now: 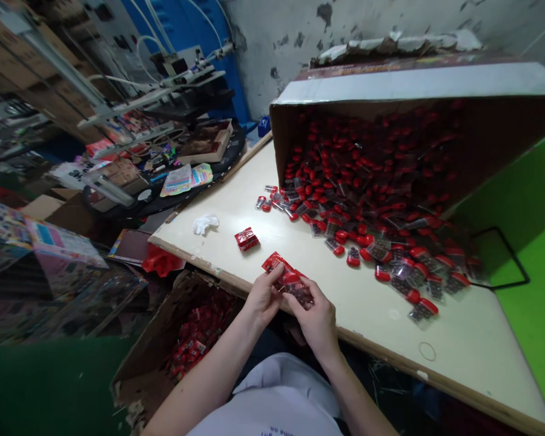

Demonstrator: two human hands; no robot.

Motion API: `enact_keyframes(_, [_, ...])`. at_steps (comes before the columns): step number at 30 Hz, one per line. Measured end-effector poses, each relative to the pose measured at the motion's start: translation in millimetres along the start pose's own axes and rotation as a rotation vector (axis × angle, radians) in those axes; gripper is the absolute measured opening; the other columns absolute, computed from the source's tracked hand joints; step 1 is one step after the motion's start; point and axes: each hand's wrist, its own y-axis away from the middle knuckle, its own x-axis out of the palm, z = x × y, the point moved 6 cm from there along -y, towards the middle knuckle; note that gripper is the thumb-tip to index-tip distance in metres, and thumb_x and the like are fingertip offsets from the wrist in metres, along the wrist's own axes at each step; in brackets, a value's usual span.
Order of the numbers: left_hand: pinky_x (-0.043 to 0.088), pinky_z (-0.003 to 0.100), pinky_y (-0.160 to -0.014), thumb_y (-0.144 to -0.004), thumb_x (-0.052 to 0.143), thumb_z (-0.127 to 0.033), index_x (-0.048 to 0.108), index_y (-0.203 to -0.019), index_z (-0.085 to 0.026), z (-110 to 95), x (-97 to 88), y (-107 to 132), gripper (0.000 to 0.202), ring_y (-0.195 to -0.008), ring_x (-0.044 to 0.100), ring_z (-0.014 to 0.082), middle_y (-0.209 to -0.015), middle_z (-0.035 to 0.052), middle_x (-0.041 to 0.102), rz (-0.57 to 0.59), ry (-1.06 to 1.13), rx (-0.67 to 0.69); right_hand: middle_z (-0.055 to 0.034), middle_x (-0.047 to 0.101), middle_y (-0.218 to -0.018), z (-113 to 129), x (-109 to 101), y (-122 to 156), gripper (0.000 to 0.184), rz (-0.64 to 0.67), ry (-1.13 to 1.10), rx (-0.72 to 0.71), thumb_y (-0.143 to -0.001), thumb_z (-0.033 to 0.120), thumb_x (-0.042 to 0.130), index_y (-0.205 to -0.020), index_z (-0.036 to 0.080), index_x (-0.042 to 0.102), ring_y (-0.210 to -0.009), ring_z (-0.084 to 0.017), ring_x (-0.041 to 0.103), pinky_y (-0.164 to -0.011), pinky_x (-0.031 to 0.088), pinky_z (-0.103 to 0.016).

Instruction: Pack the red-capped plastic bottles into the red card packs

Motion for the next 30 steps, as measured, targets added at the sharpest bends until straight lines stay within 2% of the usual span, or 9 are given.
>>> enact_keyframes(7, [0.041,0.024,-0.061,-0.057,0.077,-0.033,0.063,-0.069,-0.011,-5.2,3.8,7.2,0.029,-0.057,0.058,0.0120,-0.066,0.0042,0.065,0.023,-0.118,0.021,-0.0060,0.070,-0.096,-2.4,1.6,-0.9,0.045,0.023,0.021,-0.011,-0.071,0.042,0.065,-0.111,0.021,0.061,-0.082,-0.023,0.066,-0.077,0.051,-0.035])
enact_keyframes(12, [0.042,0.024,-0.063,-0.059,0.076,-0.034,0.066,-0.072,-0.010,-5.1,3.0,4.6,0.029,-0.060,0.058,0.0123,-0.066,0.0050,0.065,0.022,-0.104,0.010,-0.0069,0.067,-0.105,4.3,1.6,0.6,0.039,0.019,0.088,-0.129,-0.074,0.036,0.063,-0.110,0.021,0.063,-0.091,-0.024,0.063,-0.084,0.048,-0.037])
enact_keyframes(15, [0.042,0.025,-0.066,-0.059,0.076,-0.034,0.067,-0.074,-0.010,-3.4,1.7,3.5,0.029,-0.063,0.059,0.0132,-0.069,0.0057,0.066,0.049,-0.113,0.014,-0.0061,0.066,-0.106,4.9,1.7,-0.4,0.039,0.047,0.099,-0.152,-0.074,0.034,0.062,-0.112,0.022,0.062,-0.091,-0.023,0.063,-0.085,0.048,-0.037])
enact_keyframes(22, [0.042,0.024,-0.068,-0.064,0.073,-0.031,0.068,-0.085,-0.011,0.7,-0.7,8.1,0.030,-0.070,0.061,0.0148,-0.080,0.0082,0.068,0.120,-0.150,0.003,-0.0062,0.068,-0.104,-2.2,2.6,-2.5,0.041,0.058,0.016,-0.070,-0.074,0.036,0.062,-0.112,0.021,0.062,-0.091,-0.023,0.064,-0.082,0.050,-0.035])
enact_keyframes(26, [0.041,0.023,-0.064,-0.063,0.073,-0.030,0.067,-0.081,-0.010,1.6,-5.0,9.4,0.028,-0.067,0.061,0.0141,-0.077,0.0076,0.068,0.087,-0.170,0.055,-0.0067,0.068,-0.102,-2.6,3.1,-1.5,0.041,0.052,-0.008,-0.046,-0.073,0.036,0.064,-0.111,0.021,0.062,-0.090,-0.023,0.064,-0.082,0.051,-0.036])
enact_keyframes(30, [0.042,0.024,-0.066,-0.065,0.072,-0.031,0.067,-0.080,-0.009,4.7,-4.9,8.7,0.027,-0.065,0.059,0.0135,-0.072,0.0072,0.067,0.105,-0.188,0.071,-0.0066,0.070,-0.089,-4.9,5.6,0.5,0.040,0.052,-0.114,0.018,-0.070,0.036,0.067,-0.105,0.019,0.061,-0.079,-0.021,0.066,-0.074,0.054,-0.034])
